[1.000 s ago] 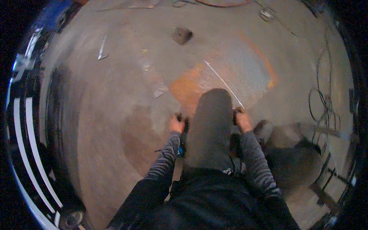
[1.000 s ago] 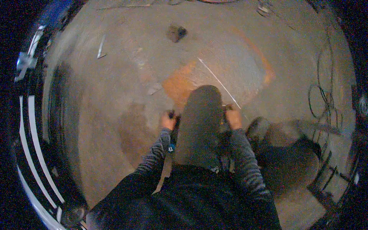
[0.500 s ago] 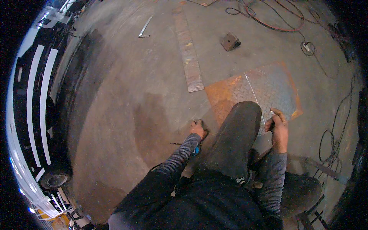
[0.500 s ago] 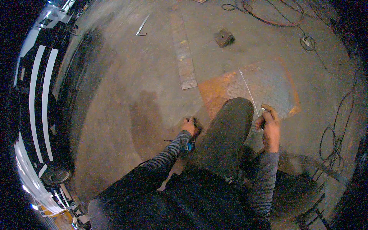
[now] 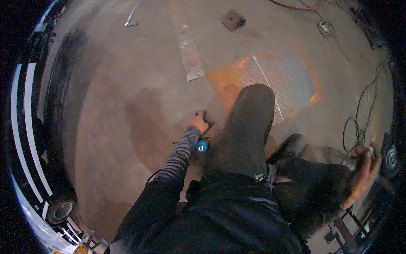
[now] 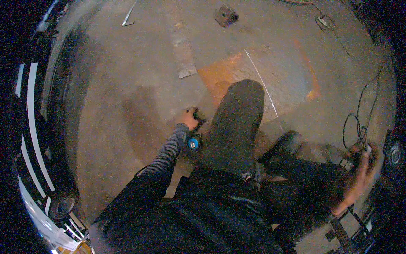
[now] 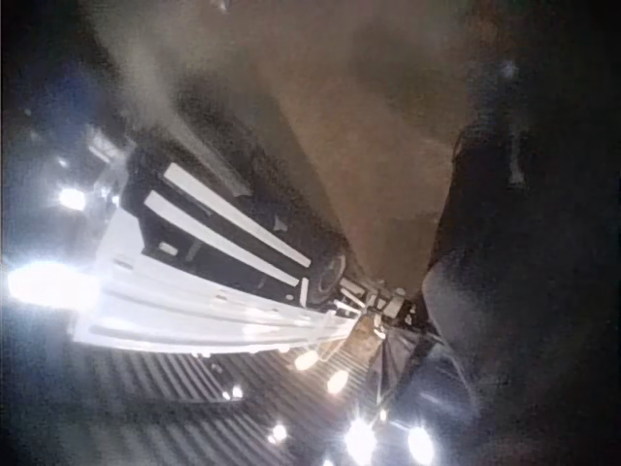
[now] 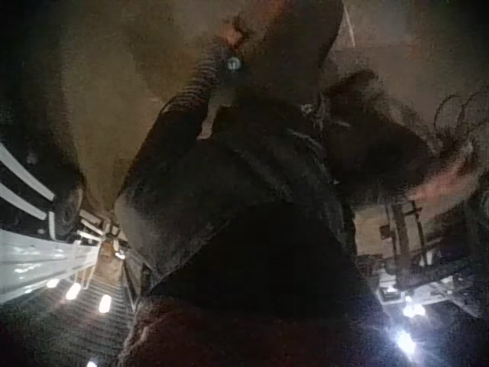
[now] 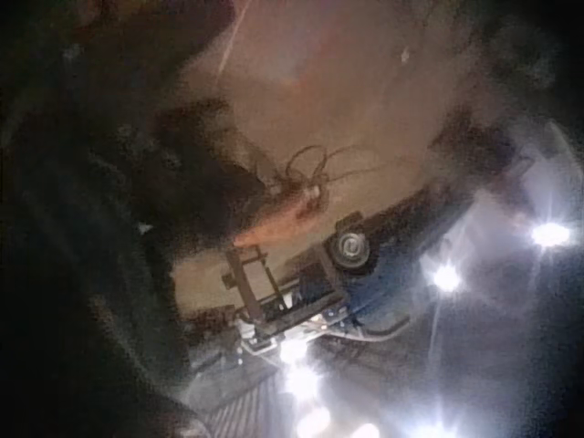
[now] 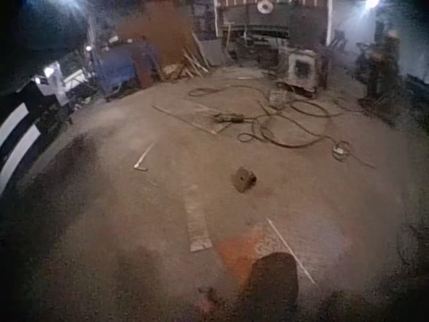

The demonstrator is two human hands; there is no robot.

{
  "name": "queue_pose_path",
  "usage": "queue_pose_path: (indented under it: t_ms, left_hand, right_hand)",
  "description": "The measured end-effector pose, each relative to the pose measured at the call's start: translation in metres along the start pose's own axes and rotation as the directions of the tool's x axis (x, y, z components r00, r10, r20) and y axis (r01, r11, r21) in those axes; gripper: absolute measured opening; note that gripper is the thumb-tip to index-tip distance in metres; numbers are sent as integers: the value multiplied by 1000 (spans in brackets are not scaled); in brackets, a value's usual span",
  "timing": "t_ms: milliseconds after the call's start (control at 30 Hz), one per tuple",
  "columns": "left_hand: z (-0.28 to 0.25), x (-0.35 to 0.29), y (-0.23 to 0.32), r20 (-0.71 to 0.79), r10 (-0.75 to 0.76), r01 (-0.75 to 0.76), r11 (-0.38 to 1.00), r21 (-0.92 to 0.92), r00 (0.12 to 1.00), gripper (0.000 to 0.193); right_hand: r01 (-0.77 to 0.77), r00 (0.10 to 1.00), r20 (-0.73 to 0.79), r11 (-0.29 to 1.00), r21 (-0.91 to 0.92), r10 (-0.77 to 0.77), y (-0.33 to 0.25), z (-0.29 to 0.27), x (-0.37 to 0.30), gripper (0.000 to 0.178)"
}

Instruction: The person measures a diamond-plate metal sheet on the floor using a tape measure and marks it with a white marker. They then use a straight metal bar as a guide to draw a straight line across the sheet.

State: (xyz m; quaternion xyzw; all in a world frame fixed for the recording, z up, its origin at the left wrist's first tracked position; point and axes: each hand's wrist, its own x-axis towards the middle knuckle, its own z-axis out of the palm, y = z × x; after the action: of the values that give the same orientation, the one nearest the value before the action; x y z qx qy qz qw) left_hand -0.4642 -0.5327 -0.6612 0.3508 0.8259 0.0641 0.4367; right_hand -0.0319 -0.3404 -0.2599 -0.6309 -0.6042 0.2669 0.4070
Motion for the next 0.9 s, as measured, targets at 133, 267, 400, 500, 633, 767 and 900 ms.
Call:
queue_pose_path:
  t_ms: [133,267,400,500,633,767,900]
  left_hand:
    - [-7,-17,0,16,6,-6,1000,19,1000,74]
    - [28,-27,-50,91,-14,-2,984,180,996,74]
    - [69,-51,-55,90,-76,35,922,386,993,77]
    - [65,-69,-26,132,-184,94,860,502,974,75]
    - [64,-38,-30,134,-226,132,858,496,965,70]
    - [58,24,-29,86,-48,22,962,272,995,55]
    - [74,98,-29,-7,63,-62,996,70,998,46]
  right_hand:
    - [156,954,-212,956,-250,-212,46,-89,16,39]
    - [-167,949,-217,949,268,229,133,-149,40,38]
    - [-230,963,16,793,564,268,168,-171,40,33]
    - [-201,955,-66,793,575,290,135,-135,26,34]
    - [-256,934,-39,744,616,355,106,-98,17,34]
    - [-316,898,-156,851,420,411,86,-80,17,36]
    - [-336,942,42,922,195,334,109,-55,61,34]
